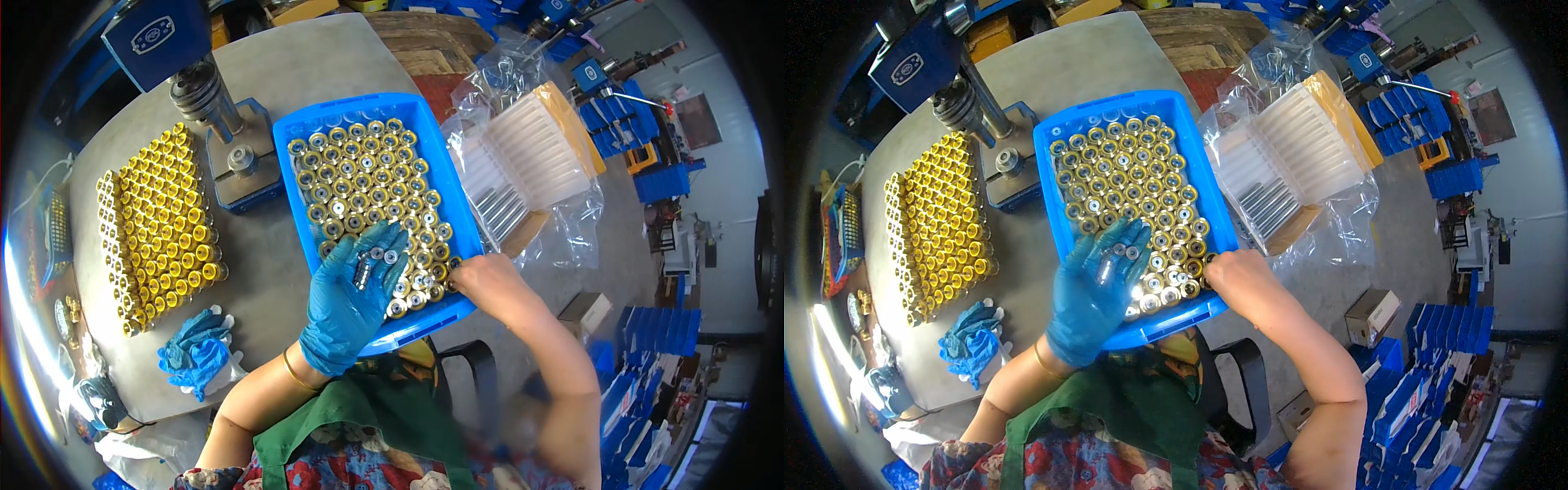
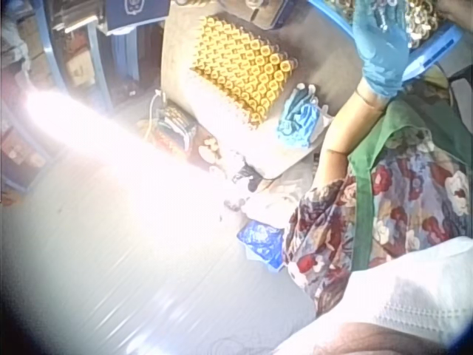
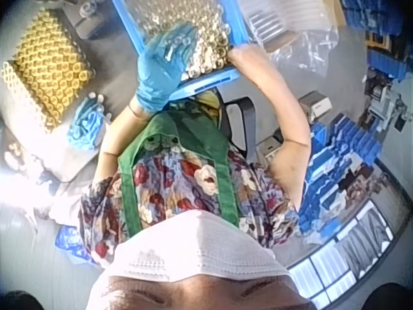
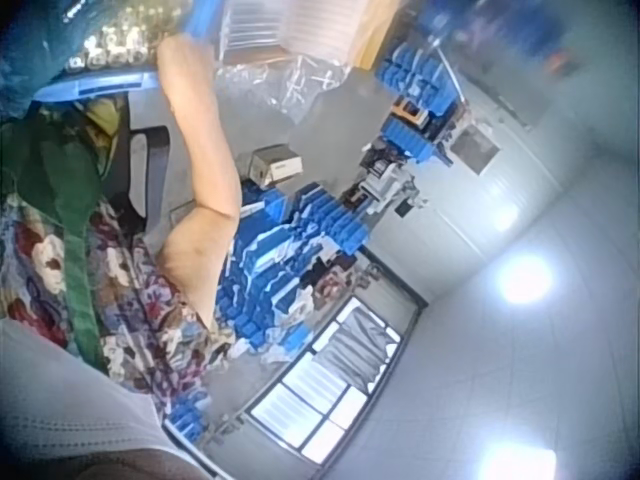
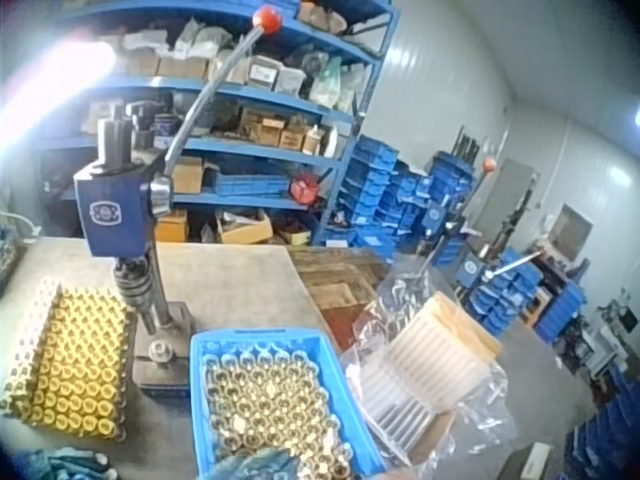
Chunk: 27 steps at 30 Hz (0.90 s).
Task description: Inserting small metal pins into cylindrical metal housings or cups within an industrial assembly setting.
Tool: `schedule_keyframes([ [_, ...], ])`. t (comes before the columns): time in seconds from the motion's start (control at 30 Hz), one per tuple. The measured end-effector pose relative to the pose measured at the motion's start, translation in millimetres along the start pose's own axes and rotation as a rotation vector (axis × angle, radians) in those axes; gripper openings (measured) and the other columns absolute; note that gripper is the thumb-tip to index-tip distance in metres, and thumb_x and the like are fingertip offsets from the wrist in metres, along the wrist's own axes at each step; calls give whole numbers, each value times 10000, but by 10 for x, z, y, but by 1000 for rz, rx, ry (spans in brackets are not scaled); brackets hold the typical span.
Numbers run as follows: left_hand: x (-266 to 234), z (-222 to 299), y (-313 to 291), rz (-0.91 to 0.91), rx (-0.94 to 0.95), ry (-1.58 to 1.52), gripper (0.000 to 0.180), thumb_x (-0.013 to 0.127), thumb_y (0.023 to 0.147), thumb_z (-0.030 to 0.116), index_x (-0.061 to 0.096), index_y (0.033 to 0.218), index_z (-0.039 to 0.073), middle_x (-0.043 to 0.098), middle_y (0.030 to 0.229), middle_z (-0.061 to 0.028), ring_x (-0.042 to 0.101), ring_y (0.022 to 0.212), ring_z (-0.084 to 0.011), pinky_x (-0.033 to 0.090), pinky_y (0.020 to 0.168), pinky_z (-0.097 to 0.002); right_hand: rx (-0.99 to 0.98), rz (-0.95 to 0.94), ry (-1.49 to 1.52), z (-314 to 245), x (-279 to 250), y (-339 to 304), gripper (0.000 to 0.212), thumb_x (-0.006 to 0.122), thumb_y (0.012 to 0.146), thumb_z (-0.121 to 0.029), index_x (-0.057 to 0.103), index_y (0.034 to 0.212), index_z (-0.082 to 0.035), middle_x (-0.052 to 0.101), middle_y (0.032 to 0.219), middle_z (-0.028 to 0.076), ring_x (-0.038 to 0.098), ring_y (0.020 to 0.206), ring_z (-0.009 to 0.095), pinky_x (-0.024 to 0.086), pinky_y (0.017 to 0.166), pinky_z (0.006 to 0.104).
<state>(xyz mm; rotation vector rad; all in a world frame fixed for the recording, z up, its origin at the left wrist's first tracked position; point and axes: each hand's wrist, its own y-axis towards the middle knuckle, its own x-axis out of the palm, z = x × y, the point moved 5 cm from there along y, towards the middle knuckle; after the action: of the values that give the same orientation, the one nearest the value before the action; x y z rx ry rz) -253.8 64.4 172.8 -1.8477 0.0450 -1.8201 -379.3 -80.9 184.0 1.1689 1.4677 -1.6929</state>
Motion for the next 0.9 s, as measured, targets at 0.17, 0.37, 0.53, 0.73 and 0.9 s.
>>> schedule_keyframes([
  [0.17,21,35,-3,-15,33,6,452,537,923,264,524,1257,-41,524,1311,-175,465,1261,-294,369,1084,-394,13,114,41,-34,-53,26,106,624,794,-170,657,763,-74,654,735,106,648,728,310,514,646,432],
  [0.37,4,40,-7,-18,4,1,454,517,932,269,516,1272,-33,513,1327,-170,459,1268,-286,367,1083,-395,30,22,185,-238,-144,161,159,630,831,-234,673,880,-88,661,764,131,652,755,324,515,666,434],
  [0.53,-5,58,-5,-5,21,13,461,511,936,275,508,1283,-28,504,1339,-169,450,1277,-285,358,1089,-398,3,-56,276,-189,-69,121,155,642,823,-257,684,896,-127,677,804,122,653,748,322,516,686,436],
  [0.73,17,22,-17,-35,-18,-23,458,508,938,276,507,1285,-23,504,1338,-173,447,1277,-291,361,1085,-403,34,-61,250,-148,-56,114,172,648,816,-248,673,919,-113,675,804,116,653,770,324,509,687,448],
  [0.9,7,3,-29,7,-43,-12,453,441,960,274,472,1311,-11,497,1341,-156,451,1269,-275,328,1104,-404,-35,257,388,-322,-375,90,131,622,847,-208,631,892,-86,658,775,121,649,748,308,506,634,421],
])
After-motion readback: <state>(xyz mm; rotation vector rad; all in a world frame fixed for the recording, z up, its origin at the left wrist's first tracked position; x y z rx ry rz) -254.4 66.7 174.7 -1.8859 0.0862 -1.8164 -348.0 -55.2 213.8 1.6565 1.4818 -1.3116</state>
